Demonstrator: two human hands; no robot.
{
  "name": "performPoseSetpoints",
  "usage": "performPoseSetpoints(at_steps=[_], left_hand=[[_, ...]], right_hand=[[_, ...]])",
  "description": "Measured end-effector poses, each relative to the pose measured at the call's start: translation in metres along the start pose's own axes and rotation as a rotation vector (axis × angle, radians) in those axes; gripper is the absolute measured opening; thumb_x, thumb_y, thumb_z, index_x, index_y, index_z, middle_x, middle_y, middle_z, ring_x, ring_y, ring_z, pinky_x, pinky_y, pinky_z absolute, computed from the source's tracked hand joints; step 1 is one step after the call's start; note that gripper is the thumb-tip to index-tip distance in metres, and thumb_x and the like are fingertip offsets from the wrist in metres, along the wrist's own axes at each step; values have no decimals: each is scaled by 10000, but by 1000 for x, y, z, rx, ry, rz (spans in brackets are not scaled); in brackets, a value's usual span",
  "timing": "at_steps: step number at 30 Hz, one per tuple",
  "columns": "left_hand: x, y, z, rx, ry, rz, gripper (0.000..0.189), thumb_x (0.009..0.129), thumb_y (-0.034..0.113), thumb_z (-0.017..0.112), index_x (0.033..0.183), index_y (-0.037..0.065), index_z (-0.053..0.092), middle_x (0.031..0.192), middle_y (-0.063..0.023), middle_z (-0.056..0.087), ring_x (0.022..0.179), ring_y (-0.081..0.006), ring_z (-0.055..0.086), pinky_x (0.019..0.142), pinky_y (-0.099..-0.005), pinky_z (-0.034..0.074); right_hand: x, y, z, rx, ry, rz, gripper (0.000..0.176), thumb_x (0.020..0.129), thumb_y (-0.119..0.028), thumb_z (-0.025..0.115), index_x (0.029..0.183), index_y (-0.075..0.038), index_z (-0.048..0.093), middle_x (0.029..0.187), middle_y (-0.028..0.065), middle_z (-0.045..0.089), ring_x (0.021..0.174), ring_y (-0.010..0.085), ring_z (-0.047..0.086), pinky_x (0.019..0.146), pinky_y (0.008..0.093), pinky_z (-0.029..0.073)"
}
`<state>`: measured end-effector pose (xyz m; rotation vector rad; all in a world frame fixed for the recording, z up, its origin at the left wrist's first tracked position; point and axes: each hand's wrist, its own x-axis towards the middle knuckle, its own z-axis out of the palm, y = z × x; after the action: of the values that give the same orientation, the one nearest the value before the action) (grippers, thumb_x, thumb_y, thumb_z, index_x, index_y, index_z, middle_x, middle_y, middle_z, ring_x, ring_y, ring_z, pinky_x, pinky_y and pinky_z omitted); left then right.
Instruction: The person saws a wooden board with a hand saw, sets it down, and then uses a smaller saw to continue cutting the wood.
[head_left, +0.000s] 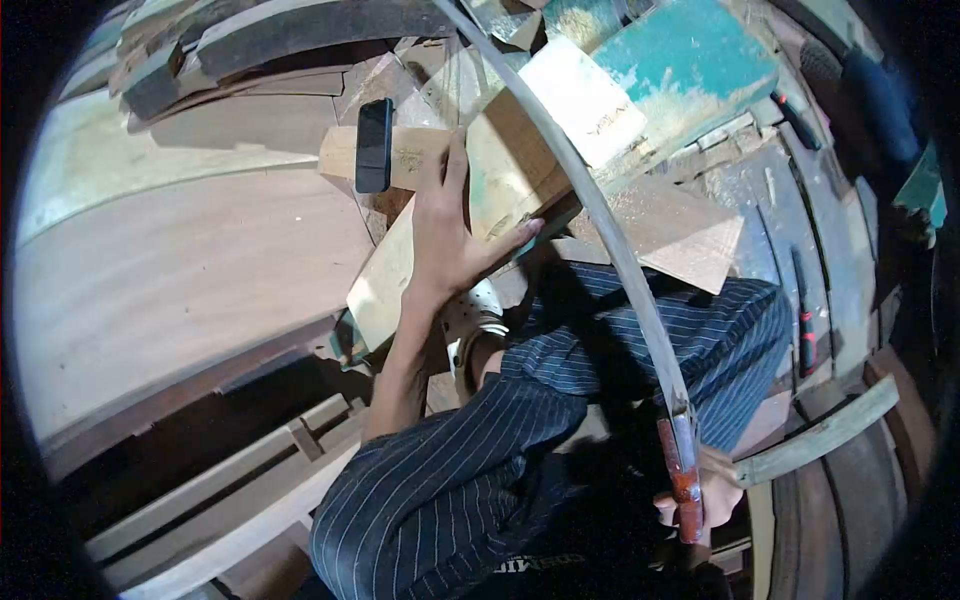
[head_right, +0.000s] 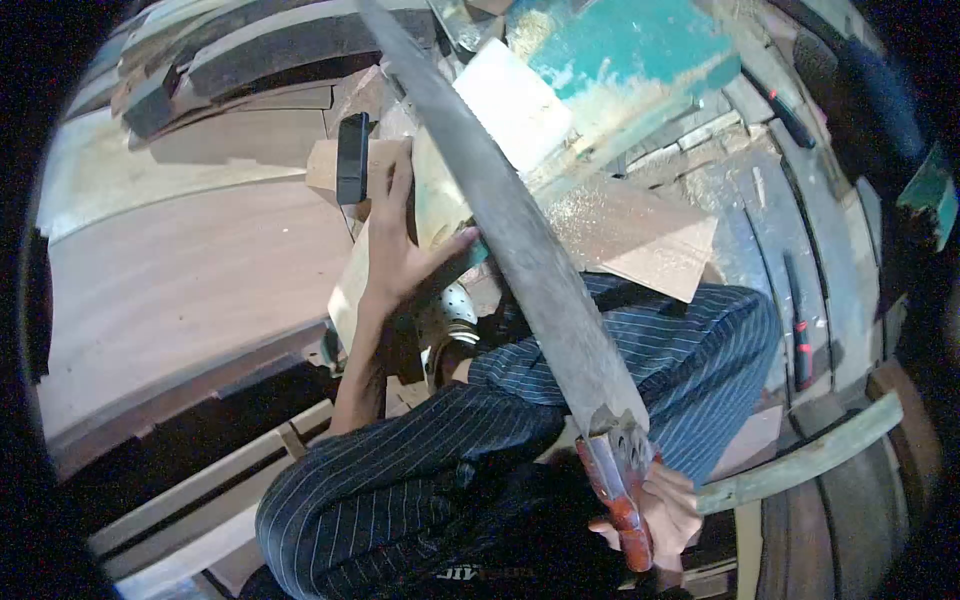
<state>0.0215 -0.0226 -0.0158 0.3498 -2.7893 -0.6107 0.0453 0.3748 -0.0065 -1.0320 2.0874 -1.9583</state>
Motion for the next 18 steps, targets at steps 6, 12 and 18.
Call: performPoseSetpoints(at_steps=[6, 12, 18], left_hand=[[-1, -4, 2, -68, 125, 110, 1085, 639, 464, 900, 1445, -66, 401, 1367, -263, 468, 1255, -441, 501, 1058, -504, 434], [0, 6, -8, -85, 36, -27, 1086, 615, 396, 889, 1456, -54, 371, 1377, -236, 456, 1241, -431, 498, 1067, -499, 410], [3, -6, -10, -102, 80, -84, 1056, 621, 373, 892, 1443, -70, 397, 1364, -227, 464, 1233, -424, 517, 1036, -497, 437]], right_hand=[[-39, -73, -14, -460, -16, 328, 479, 955, -466, 629, 893, 8, 651, 772, 126, 640, 706, 300, 584, 695, 422, 453], [6, -60, 22, -722, -52, 137, 260, 862, -185, 774, 950, 48, 701, 689, 167, 660, 562, 318, 658, 556, 369, 516], [82, -36, 53, -615, -11, 72, 174, 852, -133, 799, 863, -25, 664, 595, 127, 570, 455, 283, 571, 477, 352, 421]])
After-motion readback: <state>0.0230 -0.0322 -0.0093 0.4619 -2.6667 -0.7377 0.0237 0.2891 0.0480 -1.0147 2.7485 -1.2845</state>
